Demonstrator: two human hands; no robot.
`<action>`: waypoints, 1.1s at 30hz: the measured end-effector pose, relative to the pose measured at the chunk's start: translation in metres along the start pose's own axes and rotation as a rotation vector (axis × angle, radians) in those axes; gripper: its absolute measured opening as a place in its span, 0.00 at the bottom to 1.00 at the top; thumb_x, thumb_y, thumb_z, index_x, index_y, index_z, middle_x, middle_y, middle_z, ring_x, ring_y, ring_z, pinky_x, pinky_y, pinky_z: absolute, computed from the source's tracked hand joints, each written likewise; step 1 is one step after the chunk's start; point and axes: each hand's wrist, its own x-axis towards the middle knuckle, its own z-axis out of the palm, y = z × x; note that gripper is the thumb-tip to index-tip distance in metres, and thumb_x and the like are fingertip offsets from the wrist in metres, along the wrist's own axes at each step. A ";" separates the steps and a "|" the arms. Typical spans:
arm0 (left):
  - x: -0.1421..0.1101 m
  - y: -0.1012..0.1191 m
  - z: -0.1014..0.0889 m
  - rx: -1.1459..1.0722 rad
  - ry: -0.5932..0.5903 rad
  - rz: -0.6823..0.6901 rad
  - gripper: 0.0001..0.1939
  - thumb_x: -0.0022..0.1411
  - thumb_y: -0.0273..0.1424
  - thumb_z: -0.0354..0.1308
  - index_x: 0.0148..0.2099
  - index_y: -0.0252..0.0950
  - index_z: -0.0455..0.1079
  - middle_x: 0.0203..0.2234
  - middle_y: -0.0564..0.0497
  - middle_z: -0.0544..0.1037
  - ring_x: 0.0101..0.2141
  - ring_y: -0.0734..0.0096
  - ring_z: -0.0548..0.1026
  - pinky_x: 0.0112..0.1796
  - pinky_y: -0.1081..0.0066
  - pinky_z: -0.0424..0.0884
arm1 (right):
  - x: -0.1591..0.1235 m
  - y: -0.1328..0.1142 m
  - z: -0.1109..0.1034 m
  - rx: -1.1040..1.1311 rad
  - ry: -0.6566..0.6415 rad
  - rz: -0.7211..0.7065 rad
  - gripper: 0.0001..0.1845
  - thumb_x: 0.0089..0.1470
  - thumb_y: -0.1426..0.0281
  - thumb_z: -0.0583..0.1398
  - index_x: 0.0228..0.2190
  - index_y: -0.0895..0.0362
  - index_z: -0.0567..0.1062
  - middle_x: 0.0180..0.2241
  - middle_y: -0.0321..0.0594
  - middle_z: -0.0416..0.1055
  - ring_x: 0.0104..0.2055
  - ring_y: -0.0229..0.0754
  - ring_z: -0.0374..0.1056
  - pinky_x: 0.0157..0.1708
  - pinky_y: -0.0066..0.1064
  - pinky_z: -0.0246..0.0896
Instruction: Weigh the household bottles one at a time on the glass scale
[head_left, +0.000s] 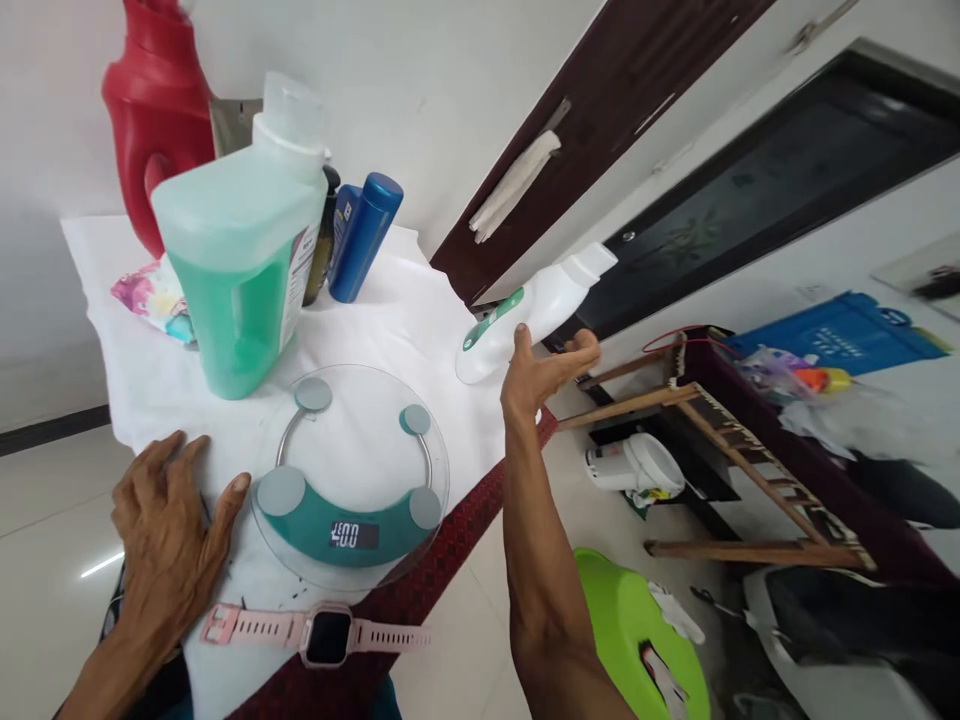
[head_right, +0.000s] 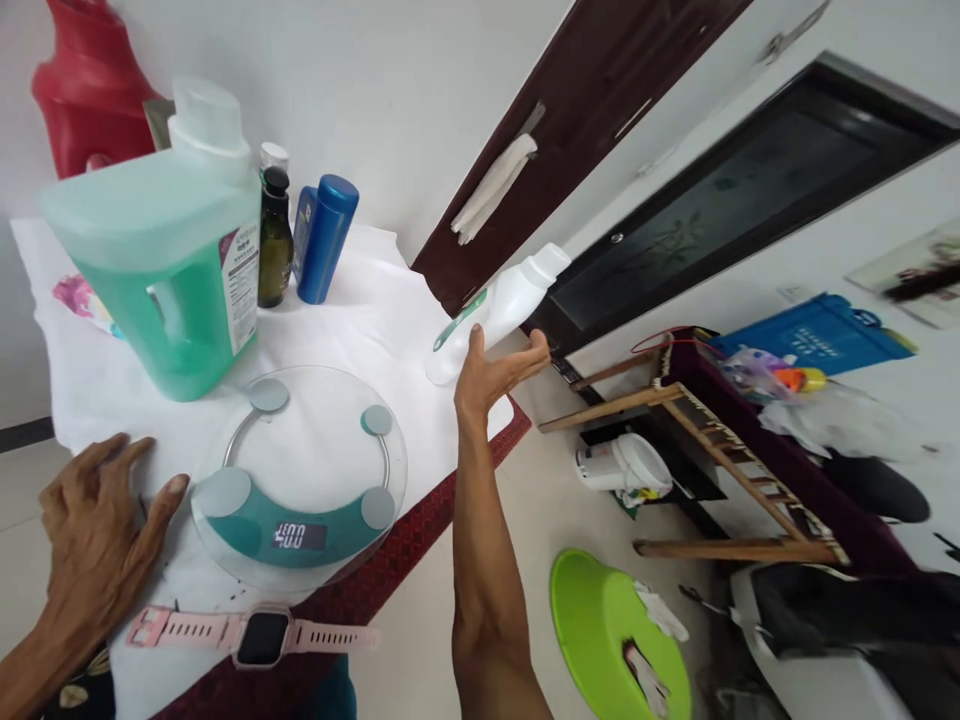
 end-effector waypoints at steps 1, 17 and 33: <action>0.000 0.000 0.000 -0.003 -0.001 0.002 0.32 0.82 0.49 0.49 0.70 0.28 0.68 0.69 0.18 0.67 0.73 0.20 0.63 0.69 0.21 0.59 | 0.006 0.007 0.004 0.056 -0.001 0.115 0.31 0.56 0.55 0.72 0.53 0.53 0.68 0.57 0.53 0.73 0.64 0.57 0.71 0.61 0.58 0.74; -0.007 -0.002 0.008 0.038 0.017 -0.070 0.37 0.80 0.58 0.45 0.71 0.32 0.68 0.69 0.27 0.70 0.72 0.31 0.65 0.71 0.28 0.61 | -0.009 -0.014 -0.016 0.494 0.191 0.491 0.22 0.60 0.64 0.68 0.20 0.51 0.65 0.15 0.25 0.56 0.16 0.32 0.50 0.13 0.27 0.45; -0.007 0.000 0.007 -0.033 -0.016 -0.122 0.37 0.80 0.57 0.47 0.71 0.32 0.67 0.70 0.30 0.67 0.73 0.35 0.62 0.71 0.33 0.60 | -0.086 -0.125 -0.128 0.702 -0.299 0.378 0.41 0.45 0.42 0.72 0.13 0.50 0.52 0.12 0.25 0.41 0.12 0.30 0.40 0.12 0.29 0.40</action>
